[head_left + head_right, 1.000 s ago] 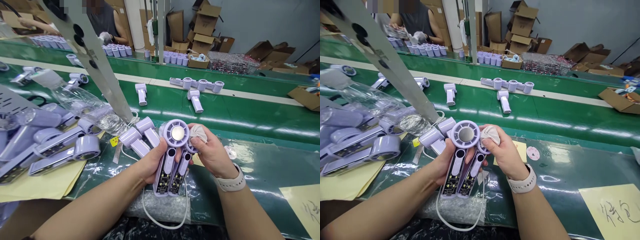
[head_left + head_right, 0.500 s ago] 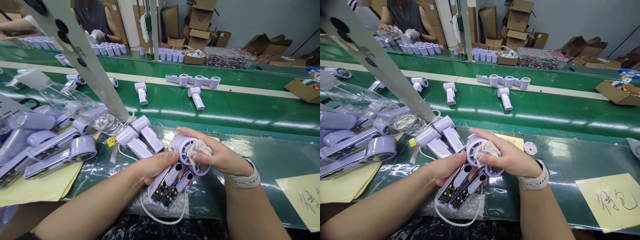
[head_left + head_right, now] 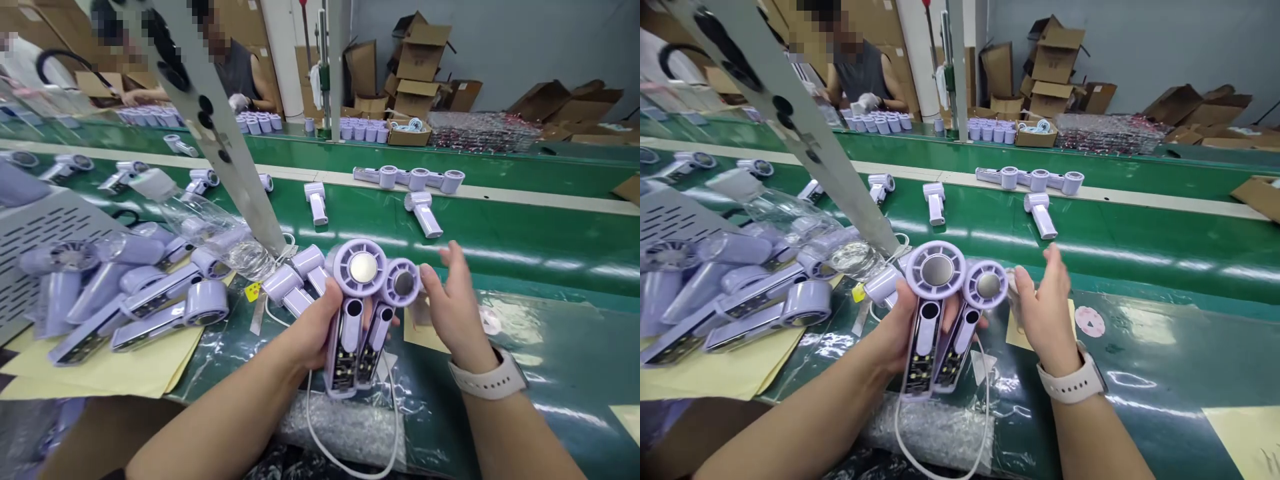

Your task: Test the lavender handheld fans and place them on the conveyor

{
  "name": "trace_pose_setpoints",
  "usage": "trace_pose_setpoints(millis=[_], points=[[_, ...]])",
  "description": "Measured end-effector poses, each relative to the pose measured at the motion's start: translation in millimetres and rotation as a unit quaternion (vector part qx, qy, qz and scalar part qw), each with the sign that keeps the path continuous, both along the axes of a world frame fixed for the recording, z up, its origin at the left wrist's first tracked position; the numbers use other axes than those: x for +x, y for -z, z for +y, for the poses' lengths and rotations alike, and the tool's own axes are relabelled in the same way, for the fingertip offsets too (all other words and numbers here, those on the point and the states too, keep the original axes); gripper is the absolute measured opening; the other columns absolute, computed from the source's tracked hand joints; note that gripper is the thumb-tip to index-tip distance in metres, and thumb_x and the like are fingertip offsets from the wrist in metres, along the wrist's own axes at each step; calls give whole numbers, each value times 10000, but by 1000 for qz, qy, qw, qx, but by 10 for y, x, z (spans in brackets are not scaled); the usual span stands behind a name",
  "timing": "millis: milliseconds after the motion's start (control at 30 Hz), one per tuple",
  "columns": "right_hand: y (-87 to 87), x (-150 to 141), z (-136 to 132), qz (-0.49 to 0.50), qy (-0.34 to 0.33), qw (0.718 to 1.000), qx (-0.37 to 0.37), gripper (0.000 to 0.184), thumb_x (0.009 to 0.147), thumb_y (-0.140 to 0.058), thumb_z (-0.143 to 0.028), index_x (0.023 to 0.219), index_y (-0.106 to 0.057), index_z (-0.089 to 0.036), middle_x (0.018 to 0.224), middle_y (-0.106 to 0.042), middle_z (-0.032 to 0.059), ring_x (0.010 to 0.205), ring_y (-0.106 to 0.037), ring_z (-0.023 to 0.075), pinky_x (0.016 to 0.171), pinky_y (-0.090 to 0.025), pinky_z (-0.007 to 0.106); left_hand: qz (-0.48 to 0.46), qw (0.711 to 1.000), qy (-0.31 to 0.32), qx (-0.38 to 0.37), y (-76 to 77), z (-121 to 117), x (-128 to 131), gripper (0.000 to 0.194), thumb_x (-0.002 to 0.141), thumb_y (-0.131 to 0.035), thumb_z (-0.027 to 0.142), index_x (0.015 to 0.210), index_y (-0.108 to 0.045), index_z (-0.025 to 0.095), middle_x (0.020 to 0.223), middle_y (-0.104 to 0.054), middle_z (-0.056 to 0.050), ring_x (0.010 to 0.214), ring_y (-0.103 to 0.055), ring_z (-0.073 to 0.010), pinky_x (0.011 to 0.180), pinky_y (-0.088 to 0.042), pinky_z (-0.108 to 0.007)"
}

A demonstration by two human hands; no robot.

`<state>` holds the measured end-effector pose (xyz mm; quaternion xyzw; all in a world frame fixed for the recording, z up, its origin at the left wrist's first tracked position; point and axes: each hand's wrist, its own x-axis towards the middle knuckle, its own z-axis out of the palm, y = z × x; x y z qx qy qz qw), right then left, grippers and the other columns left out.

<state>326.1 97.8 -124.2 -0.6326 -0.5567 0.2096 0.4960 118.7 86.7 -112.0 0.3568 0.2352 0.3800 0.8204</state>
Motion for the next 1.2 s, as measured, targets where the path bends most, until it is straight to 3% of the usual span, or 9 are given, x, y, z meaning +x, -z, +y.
trace_pose_setpoints(millis=[100, 167, 233, 467, 633, 767, 900, 1033, 1200], points=[[-5, -133, -67, 110, -103, 988, -17, 685, 937, -650, -636, 1500, -538, -264, 1480, -595, 170, 1414, -519, 388, 1166, -420, 633, 18, 991, -99, 93, -80, 4, -33, 669, 677, -791, 807, 790, -709, 153, 754, -691, -34, 677, -647, -143, 655, -543, -240], [-54, -242, -136, 236, -244, 937, -77, 557, 915, -719, -585, 1378, -635, -288, 1384, -674, 129, 1317, -618, 346, 1094, -524, 556, 16, 989, -114, 95, -106, 9, -43, 583, 696, -848, 713, 850, -729, 164, 789, -710, -24, 709, -666, -139, 665, -548, -228], [-112, -305, -187, 326, -295, 889, -127, 482, 878, -802, -521, 1283, -687, -287, 1310, -721, 100, 1233, -679, 313, 1015, -592, 484, -3, 990, -121, 71, -113, 24, -40, 545, 722, -857, 673, 892, -737, 170, 831, -737, -30, 744, -694, -155, 707, -578, -250], [-192, -283, -229, 447, -250, 845, -152, 460, 706, -985, -392, 1049, -708, -262, 1101, -769, 35, 920, -755, 215, 800, -653, 336, 4, 993, -115, 9, -139, 99, -21, 702, 728, -873, 641, 1198, -676, 160, 1027, -792, -129, 1002, -768, -343, 837, -648, -448], [-254, -322, -234, 499, -238, 812, -190, 363, 808, -903, -430, 1065, -720, -250, 1002, -783, 36, 797, -750, 204, 780, -660, 365, -36, 994, -91, -52, -209, 113, -138, 458, 813, -797, 346, 1209, -655, 164, 1093, -790, -128, 1066, -763, -349, 903, -644, -497], [-317, -334, -229, 533, -207, 800, -180, 302, 860, -819, -400, 1096, -764, -219, 1061, -798, 60, 804, -742, 191, 791, -656, 336, -66, 996, -60, -22, -256, 110, -206, 437, 849, -742, 222, 1274, -649, 176, 1200, -775, -125, 1138, -754, -332, 969, -629, -477], [-321, -305, -229, 540, -200, 797, -183, 277, 900, -683, -442, 934, -786, -187, 859, -775, 67, 643, -687, 167, 653, -627, 300, -24, 999, -28, 18, -273, 99, -204, 473, 884, -802, 304, 1302, -633, 164, 1259, -762, -157, 1120, -766, -319, 959, -633, -440], [-317, -291, -247, 546, -219, 785, -193, 389, 860, -683, -529, 810, -772, -153, 781, -707, 64, 591, -645, 149, 594, -586, 275, 16, 998, -27, 50, -235, 108, -179, 532, 761, -927, 387, 1145, -656, 137, 1049, -783, -126, 912, -784, -257, 830, -645, -363], [-338, -297, -258, 575, -237, 762, -180, 349, 807, -768, -525, 850, -751, -179, 819, -688, 56, 640, -643, 174, 510, -540, 261, 89, 988, -104, 77, -174, 86, -131, 831, 577, -950, 660, 1159, -582, 195, 809, -700, 1, 640, -682, -160, 584, -566, -260]])
